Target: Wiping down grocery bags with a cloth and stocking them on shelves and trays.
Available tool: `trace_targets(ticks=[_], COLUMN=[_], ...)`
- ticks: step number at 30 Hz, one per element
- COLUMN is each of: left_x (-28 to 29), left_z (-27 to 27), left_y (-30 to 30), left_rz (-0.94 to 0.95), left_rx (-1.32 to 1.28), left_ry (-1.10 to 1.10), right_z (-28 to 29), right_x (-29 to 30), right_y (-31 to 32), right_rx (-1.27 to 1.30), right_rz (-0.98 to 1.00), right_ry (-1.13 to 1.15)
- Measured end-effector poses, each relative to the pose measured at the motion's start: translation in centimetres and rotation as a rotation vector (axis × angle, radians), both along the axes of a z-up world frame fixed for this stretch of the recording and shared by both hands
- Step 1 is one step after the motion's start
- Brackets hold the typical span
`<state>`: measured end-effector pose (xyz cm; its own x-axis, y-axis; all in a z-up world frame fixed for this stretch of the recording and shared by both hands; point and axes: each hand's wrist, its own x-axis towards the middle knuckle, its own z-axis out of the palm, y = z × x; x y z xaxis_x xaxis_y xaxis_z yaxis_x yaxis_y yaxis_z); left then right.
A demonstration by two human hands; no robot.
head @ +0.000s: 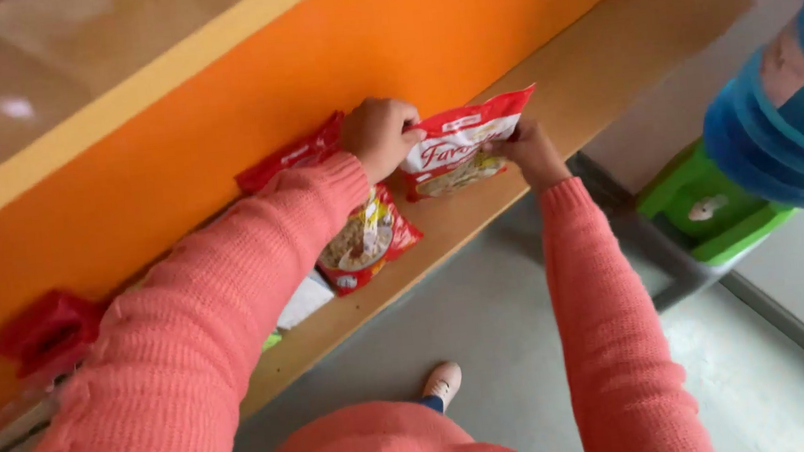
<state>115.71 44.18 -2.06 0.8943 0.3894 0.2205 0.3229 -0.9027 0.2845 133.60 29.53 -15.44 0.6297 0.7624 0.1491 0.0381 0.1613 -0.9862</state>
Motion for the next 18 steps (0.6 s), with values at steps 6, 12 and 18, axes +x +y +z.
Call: trace_targets(ticks=[6, 12, 18], left_x=[1.5, 2.4, 4.1], left_z=[-3.3, -5.0, -6.4], left_y=[6.1, 10.3, 11.5], left_rz=[0.102, 0.012, 0.046], left_rx=[0.027, 0.601, 0.578], left_ry=[0.053, 0.155, 0.049], right_z=[-0.7, -6.5, -11.0], right_x=[-0.2, -1.3, -11.3], right_y=[5.8, 8.0, 5.0], right_rx=[0.049, -0.015, -0.11], right_rz=[-0.066, -0.503, -0.637], right_ry=[0.221, -0.01, -0.048])
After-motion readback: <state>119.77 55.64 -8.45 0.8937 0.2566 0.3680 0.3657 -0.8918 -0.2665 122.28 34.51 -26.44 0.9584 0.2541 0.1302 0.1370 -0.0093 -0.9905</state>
